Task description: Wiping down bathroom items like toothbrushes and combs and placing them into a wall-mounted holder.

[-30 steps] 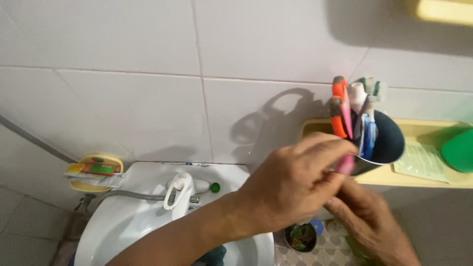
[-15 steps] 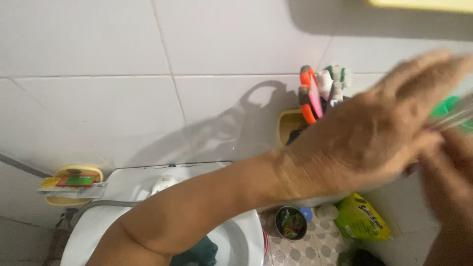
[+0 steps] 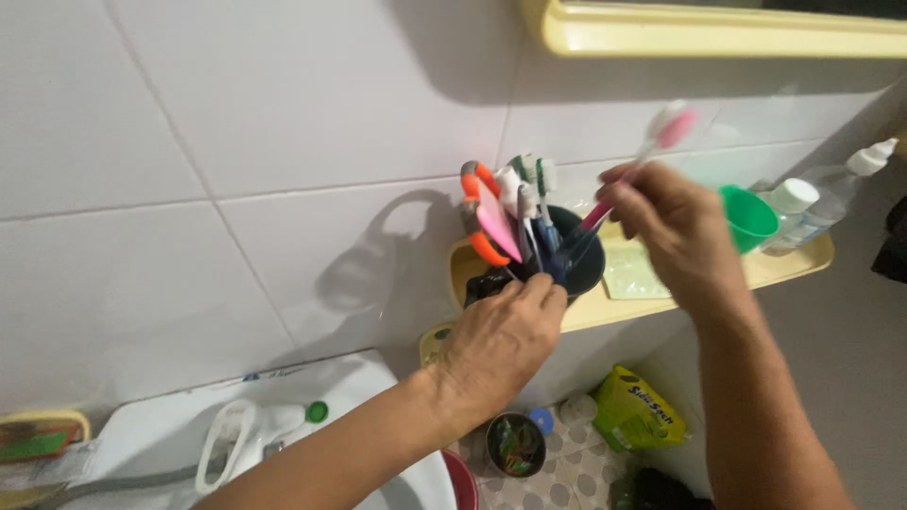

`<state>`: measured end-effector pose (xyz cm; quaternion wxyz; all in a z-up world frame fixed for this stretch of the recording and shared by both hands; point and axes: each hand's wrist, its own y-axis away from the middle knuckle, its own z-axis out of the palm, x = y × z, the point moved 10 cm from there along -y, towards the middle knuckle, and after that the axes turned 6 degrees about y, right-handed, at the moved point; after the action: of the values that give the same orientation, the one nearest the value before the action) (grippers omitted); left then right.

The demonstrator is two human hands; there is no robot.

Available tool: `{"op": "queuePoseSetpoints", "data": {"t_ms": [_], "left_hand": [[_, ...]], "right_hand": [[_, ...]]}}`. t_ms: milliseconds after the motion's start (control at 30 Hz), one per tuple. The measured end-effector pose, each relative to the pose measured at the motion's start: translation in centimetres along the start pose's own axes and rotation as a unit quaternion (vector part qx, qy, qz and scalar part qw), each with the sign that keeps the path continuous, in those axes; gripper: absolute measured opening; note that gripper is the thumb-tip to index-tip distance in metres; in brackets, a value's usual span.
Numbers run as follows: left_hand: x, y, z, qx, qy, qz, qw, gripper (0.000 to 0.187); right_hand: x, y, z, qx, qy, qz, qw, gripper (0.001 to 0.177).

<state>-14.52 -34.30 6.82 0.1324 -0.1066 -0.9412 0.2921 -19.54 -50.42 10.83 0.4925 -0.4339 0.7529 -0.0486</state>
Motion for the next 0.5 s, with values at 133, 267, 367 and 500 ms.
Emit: {"op": "queuePoseSetpoints", "data": {"t_ms": [133,267,367,500], "left_hand": [[-0.8,-0.1,0.1,0.009,-0.006,-0.02,1.0,0.022],[-1.1,-0.1,0.6,0.005,-0.014,-0.019,1.0,0.023],[-1.4,-0.3,1.0,0.01,-0.02,-0.018,1.0,0.019],[-1.6,-0.3,0.8,0.017,-0.013,-0.021,1.0,0.015]], "right_hand": [[1.0,-0.5,1.5,-0.045,0.041,0.018,0.998,0.027],[1.0,0.3,3.3,-0.11,0.114,0.07,0.985,0.03],[2.0,0.7,3.9,-0.125,0.134,0.076,0.98,0.029],[2.8,0.9,4.7,-0.137,0.149,0.023,0.979,0.028]]}}
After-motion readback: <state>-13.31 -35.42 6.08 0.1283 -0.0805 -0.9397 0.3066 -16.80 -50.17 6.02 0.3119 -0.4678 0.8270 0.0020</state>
